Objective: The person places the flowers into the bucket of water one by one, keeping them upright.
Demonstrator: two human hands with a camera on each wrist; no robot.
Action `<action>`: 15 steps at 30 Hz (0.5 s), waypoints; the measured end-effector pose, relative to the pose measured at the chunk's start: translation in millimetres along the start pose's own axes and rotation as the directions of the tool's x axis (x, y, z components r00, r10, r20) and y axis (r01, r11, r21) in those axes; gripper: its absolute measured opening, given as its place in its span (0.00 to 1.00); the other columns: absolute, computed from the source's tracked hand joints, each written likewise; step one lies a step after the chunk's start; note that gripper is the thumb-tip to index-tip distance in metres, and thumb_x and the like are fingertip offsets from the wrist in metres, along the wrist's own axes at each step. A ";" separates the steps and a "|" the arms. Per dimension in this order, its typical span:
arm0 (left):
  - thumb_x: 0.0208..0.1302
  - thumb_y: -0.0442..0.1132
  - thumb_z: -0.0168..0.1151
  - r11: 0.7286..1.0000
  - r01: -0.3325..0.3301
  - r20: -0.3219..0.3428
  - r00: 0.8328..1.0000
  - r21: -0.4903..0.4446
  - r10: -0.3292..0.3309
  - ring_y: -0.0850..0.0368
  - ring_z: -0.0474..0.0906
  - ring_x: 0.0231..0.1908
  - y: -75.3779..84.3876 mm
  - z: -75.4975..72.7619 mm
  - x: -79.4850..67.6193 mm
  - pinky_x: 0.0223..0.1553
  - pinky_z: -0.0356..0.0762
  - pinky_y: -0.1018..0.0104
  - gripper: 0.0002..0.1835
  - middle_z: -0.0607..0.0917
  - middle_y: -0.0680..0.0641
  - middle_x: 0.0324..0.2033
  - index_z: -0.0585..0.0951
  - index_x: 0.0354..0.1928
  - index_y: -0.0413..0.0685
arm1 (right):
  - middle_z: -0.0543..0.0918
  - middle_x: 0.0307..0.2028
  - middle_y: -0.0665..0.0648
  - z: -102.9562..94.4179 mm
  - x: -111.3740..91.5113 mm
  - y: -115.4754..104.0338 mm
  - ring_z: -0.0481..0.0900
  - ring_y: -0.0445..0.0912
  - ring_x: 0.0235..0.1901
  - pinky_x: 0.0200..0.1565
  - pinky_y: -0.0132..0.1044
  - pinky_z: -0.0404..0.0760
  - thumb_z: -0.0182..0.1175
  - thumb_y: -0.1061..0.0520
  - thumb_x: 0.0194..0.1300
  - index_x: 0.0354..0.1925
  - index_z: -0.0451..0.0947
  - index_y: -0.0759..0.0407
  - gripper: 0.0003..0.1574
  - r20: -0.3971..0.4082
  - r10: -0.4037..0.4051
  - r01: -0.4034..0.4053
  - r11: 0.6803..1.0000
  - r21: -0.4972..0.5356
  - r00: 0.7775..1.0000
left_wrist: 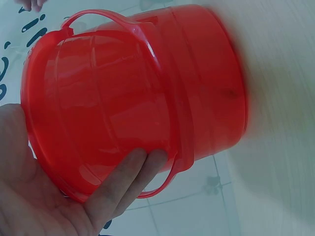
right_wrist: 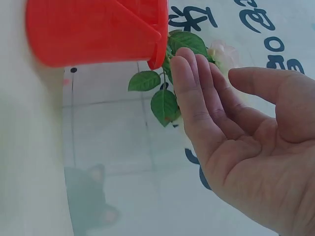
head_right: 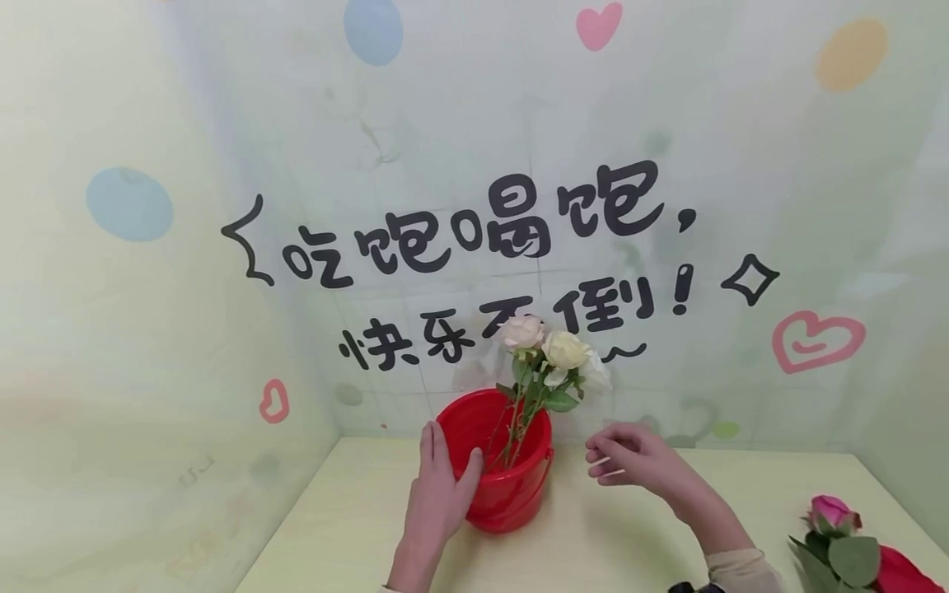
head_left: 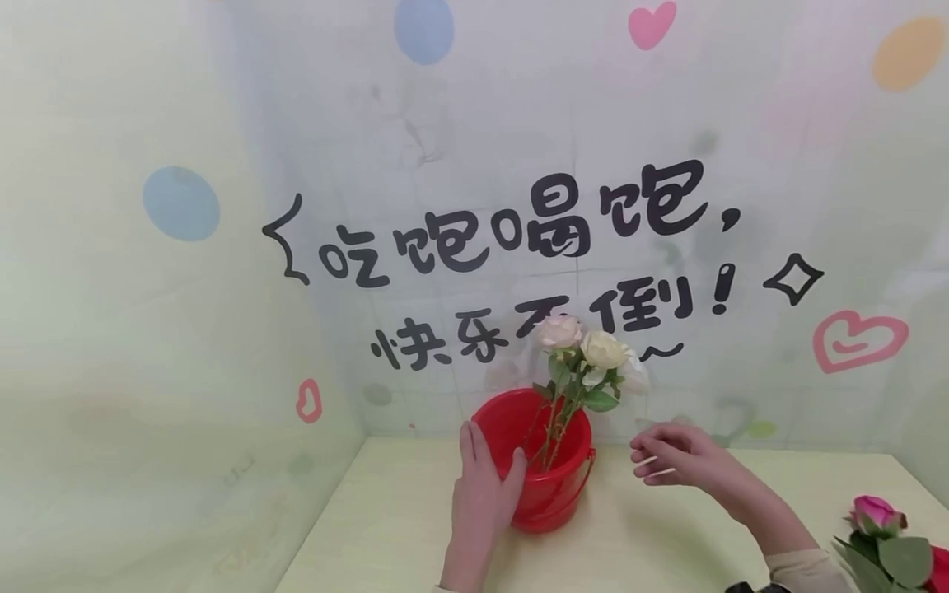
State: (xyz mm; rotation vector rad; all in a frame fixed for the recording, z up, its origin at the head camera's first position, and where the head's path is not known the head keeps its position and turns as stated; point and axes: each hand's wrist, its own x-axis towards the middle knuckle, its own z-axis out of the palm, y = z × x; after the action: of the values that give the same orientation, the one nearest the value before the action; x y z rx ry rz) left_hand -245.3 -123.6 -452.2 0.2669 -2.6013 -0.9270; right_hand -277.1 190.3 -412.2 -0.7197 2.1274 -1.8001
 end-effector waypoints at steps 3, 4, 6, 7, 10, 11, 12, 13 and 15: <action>0.63 0.56 0.72 1.000 0.005 0.000 1.000 0.003 -0.005 0.52 0.82 0.29 -1.6 1.5 0.4 0.40 0.91 0.48 0.57 0.59 0.37 0.79 0.53 0.83 0.38 | 0.85 0.46 0.60 -6.0 -20.3 2.2 0.89 0.50 0.46 0.50 0.42 0.89 0.52 0.56 0.84 0.59 0.73 0.79 0.24 -0.020 0.023 -0.023 1.000 -0.021 1.000; 0.62 0.55 0.73 1.000 0.008 -0.002 1.000 0.005 -0.008 0.52 0.83 0.30 -2.1 1.8 0.4 0.41 0.91 0.48 0.57 0.59 0.37 0.79 0.53 0.83 0.38 | 0.85 0.46 0.60 -8.3 -27.4 3.0 0.89 0.49 0.45 0.50 0.42 0.89 0.52 0.56 0.84 0.60 0.73 0.79 0.25 -0.032 0.035 -0.036 0.999 -0.028 0.999; 0.62 0.55 0.73 1.000 0.010 -0.010 1.000 0.007 -0.010 0.49 0.84 0.32 -3.7 2.3 0.9 0.41 0.90 0.47 0.57 0.60 0.37 0.79 0.53 0.83 0.38 | 0.85 0.46 0.61 -13.4 -41.1 4.1 0.89 0.49 0.45 0.49 0.42 0.89 0.52 0.55 0.84 0.60 0.73 0.79 0.25 -0.054 0.061 -0.064 0.997 -0.046 0.997; 0.61 0.55 0.74 1.000 0.011 -0.013 1.000 0.006 -0.011 0.48 0.85 0.33 -4.3 2.6 1.1 0.41 0.90 0.47 0.57 0.60 0.37 0.79 0.53 0.83 0.38 | 0.85 0.46 0.61 -16.8 -48.1 4.7 0.89 0.49 0.45 0.49 0.42 0.89 0.52 0.54 0.84 0.60 0.73 0.78 0.25 -0.063 0.080 -0.083 0.995 -0.055 0.995; 0.61 0.54 0.74 1.000 0.011 -0.020 1.000 0.008 -0.011 0.46 0.85 0.35 -5.4 2.4 1.6 0.41 0.90 0.46 0.57 0.60 0.37 0.79 0.53 0.83 0.38 | 0.85 0.45 0.59 -29.4 -67.8 10.0 0.89 0.49 0.45 0.48 0.41 0.89 0.51 0.52 0.85 0.60 0.74 0.76 0.26 -0.076 0.143 -0.148 0.986 -0.073 0.987; 0.61 0.54 0.74 1.000 0.013 -0.021 1.000 0.004 -0.013 0.46 0.86 0.35 -5.4 2.1 1.4 0.41 0.90 0.46 0.57 0.60 0.37 0.79 0.53 0.83 0.38 | 0.85 0.45 0.58 -34.1 -73.8 13.0 0.89 0.49 0.45 0.48 0.41 0.89 0.50 0.52 0.85 0.60 0.75 0.76 0.26 -0.067 0.161 -0.166 0.984 -0.070 0.985; 0.61 0.54 0.75 1.000 0.020 -0.018 1.000 0.002 -0.020 0.46 0.85 0.35 -5.4 2.1 1.2 0.41 0.90 0.46 0.58 0.60 0.37 0.79 0.53 0.83 0.38 | 0.85 0.45 0.58 -39.0 -79.6 16.8 0.89 0.49 0.45 0.48 0.42 0.89 0.49 0.52 0.86 0.60 0.75 0.76 0.26 -0.057 0.177 -0.180 0.982 -0.064 0.983; 0.61 0.54 0.75 1.000 0.023 -0.016 1.000 0.000 -0.023 0.48 0.85 0.33 -5.5 2.1 0.9 0.41 0.90 0.47 0.58 0.60 0.37 0.79 0.53 0.83 0.39 | 0.85 0.45 0.57 -43.0 -85.3 20.9 0.88 0.48 0.45 0.48 0.42 0.89 0.48 0.52 0.86 0.59 0.75 0.76 0.26 -0.054 0.192 -0.195 0.978 -0.068 0.980; 0.61 0.54 0.75 1.000 0.026 -0.016 1.000 -0.005 -0.026 0.51 0.84 0.31 -5.4 1.4 0.3 0.41 0.90 0.47 0.58 0.60 0.37 0.79 0.53 0.83 0.39 | 0.85 0.45 0.56 -48.9 -96.2 30.4 0.88 0.49 0.44 0.48 0.42 0.90 0.47 0.52 0.87 0.58 0.75 0.77 0.26 -0.061 0.208 -0.212 0.974 -0.082 0.976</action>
State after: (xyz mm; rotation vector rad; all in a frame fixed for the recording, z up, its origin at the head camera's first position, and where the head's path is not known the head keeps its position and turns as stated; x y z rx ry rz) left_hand -245.8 -127.0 -456.6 0.3061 -2.5861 -0.9361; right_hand -226.6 285.4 -443.2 -0.4505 2.2348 -1.6400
